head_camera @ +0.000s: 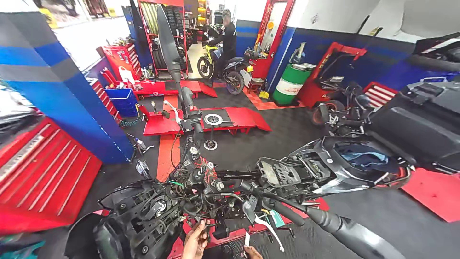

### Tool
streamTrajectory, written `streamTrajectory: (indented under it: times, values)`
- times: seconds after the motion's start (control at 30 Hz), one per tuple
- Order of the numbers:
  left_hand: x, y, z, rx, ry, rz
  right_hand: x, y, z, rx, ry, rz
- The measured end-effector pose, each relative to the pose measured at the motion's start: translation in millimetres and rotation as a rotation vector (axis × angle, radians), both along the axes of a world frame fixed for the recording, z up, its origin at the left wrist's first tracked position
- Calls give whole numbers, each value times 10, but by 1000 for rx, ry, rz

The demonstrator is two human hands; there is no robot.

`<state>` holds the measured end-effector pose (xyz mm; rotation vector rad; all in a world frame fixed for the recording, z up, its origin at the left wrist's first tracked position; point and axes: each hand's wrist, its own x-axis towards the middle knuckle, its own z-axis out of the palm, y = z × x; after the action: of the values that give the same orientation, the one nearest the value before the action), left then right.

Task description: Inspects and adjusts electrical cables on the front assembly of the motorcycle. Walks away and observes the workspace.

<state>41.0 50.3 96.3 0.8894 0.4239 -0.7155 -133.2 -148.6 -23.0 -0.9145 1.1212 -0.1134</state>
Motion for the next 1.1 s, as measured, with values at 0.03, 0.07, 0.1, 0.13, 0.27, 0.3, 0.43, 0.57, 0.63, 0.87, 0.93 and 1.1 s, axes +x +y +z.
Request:
streamTrajectory:
  times: [0.03, 0.07, 0.1, 0.13, 0.27, 0.3, 0.43, 0.57, 0.63, 0.87, 0.93, 1.1]
  values:
    - [3, -18, 41, 88, -19, 3, 6, -1, -8, -2, 0, -1]
    - [5, -39, 61, 155, -42, 7, 12, -5, -14, -6, -2, 0]
    - [8, -58, 66, 202, -66, 6, 23, -7, -19, -9, -3, -4]
    - [8, -70, 67, 235, -83, 1, 29, -8, -24, -13, -1, -4]
    - [-11, -96, 111, 310, -85, -45, 49, -13, -28, -20, 0, 12]
    - [-11, -100, 124, 310, -79, -42, 54, -13, -24, -19, 2, 19]
    - [10, -101, 138, 276, -38, -17, 40, 7, -6, -25, 20, 31]
    - [12, -47, 188, 249, -75, -27, 23, 37, 4, -33, 22, 18]
    - [95, -14, 294, 271, -164, -107, 101, -2, 35, -89, -22, 42]
    - [5, 405, 353, 483, -531, -395, 80, -82, 66, -106, 28, 142]
    - [-94, 459, 287, 611, -678, -401, -16, -97, 49, -95, 25, 114]
    - [-86, 261, 205, 923, -762, -570, -38, -178, 72, -82, 39, 66]
